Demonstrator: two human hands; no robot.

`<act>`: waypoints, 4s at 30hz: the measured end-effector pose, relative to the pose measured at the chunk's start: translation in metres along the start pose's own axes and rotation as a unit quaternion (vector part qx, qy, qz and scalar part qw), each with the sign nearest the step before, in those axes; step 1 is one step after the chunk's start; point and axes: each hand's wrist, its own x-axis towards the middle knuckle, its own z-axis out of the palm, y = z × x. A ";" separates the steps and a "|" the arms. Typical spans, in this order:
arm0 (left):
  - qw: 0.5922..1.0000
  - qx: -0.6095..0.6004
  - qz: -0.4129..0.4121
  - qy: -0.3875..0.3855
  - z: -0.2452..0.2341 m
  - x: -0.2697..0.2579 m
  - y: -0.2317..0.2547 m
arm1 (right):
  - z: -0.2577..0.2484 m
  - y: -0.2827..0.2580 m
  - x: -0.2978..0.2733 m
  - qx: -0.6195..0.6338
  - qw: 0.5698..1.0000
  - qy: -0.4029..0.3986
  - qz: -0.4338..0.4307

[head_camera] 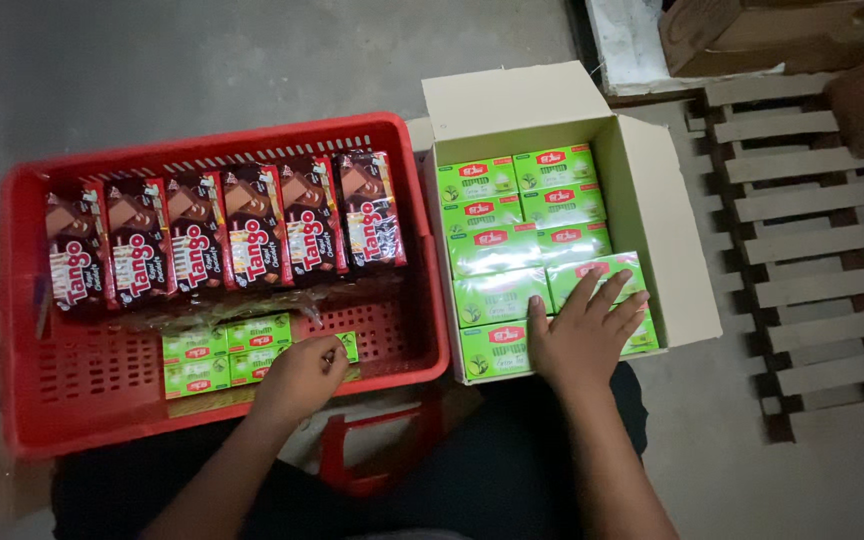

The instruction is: The person transfers small green boxes from a cardboard carton into a red plastic basket that already contains chocolate bars. The person then closes the cardboard carton and places it on the floor.

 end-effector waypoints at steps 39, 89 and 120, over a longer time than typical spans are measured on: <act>0.685 -0.674 -0.269 0.065 -0.019 0.053 -0.104 | 0.062 -0.081 -0.065 -0.164 0.864 -0.219 -0.422; 0.830 0.358 -0.103 -0.414 -0.013 0.106 -0.064 | 0.049 -0.091 -0.076 -0.192 0.846 -0.208 -0.451; 0.901 -0.394 0.169 0.067 -0.004 -0.102 0.039 | -0.035 -0.115 -0.146 0.639 0.660 -0.393 -0.037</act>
